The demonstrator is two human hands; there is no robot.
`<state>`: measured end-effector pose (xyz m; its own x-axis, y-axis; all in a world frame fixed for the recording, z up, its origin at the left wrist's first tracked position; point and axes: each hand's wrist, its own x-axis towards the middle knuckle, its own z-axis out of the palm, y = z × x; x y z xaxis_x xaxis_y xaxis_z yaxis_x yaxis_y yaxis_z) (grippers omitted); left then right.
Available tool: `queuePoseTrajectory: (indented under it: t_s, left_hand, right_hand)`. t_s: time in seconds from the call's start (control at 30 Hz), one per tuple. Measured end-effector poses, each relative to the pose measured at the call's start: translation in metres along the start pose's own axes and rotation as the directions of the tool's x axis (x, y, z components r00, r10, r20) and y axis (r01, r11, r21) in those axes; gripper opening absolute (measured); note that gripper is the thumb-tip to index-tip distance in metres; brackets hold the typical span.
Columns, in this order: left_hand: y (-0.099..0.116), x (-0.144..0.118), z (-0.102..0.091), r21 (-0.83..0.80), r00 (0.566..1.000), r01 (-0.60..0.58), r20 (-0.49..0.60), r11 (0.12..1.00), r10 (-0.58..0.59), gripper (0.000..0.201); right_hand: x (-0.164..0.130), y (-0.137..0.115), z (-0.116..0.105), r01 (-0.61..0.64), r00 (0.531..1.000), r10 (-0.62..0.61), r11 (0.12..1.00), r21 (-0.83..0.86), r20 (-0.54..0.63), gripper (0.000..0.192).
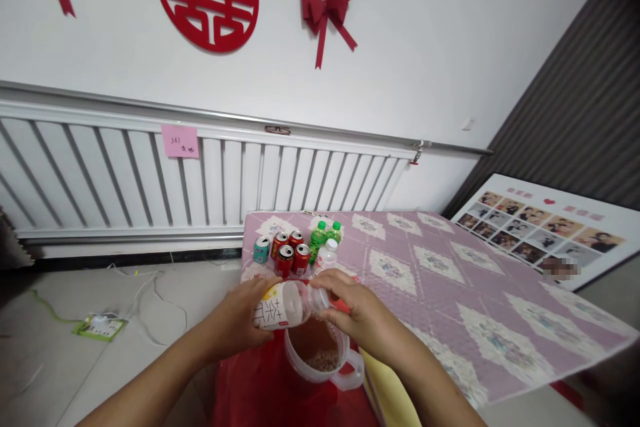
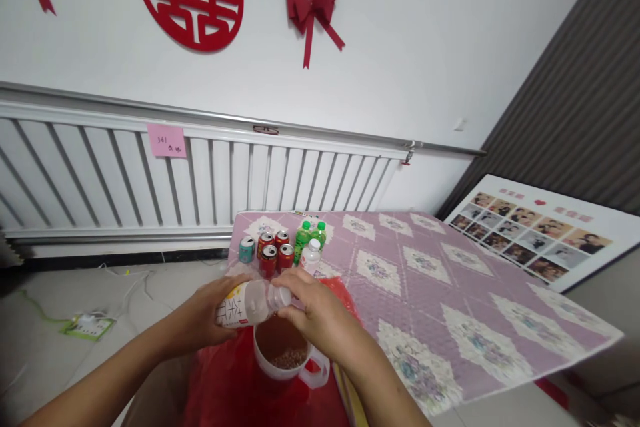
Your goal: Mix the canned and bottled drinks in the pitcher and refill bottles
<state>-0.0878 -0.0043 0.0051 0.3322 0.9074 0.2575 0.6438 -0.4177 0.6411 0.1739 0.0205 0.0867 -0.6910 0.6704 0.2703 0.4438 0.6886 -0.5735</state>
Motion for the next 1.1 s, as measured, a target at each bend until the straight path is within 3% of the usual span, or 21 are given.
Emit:
queuePoseTrajectory:
  t_s: [0.13, 0.33, 0.6, 0.8, 0.93, 1.1]
  left_hand:
    - [0.005, -0.001, -0.005, -0.133, 0.999, 0.015, 0.048, 0.991, -0.009, 0.078]
    - [0.010, 0.000, -0.019, -0.385, 0.963, 0.124, 0.269, 0.915, -0.018, 0.086]
    - [0.007, 0.000, -0.022, -0.399, 0.942, 0.166, 0.334, 0.902, -0.026, 0.080]
    - [0.001, -0.001, -0.024, -0.368, 0.925, 0.175, 0.380, 0.913, -0.023, 0.076]
    - [0.005, -0.005, -0.023, -0.354, 0.940, 0.165, 0.338, 0.920, -0.039, 0.070]
    - [0.012, -0.010, -0.015, -0.284, 0.984, 0.097, 0.168, 0.954, -0.050, 0.072]
  right_hand:
    - [0.002, 0.000, 0.000, 0.014, 1.000, -0.013, 1.000, -0.009, 0.025, 0.039]
    - [0.007, -0.003, -0.002, 0.078, 0.995, -0.078, 0.997, 0.002, 0.060, 0.035]
    - [0.009, -0.004, -0.002, 0.116, 0.990, -0.112, 0.992, -0.040, 0.083, 0.031]
    - [0.008, -0.011, -0.007, 0.118, 0.974, -0.085, 0.982, -0.149, 0.211, 0.034]
    - [0.012, -0.013, -0.011, 0.068, 0.968, -0.021, 0.981, -0.180, 0.251, 0.036]
    - [0.016, -0.010, -0.011, -0.059, 0.971, 0.098, 0.982, -0.181, 0.216, 0.036]
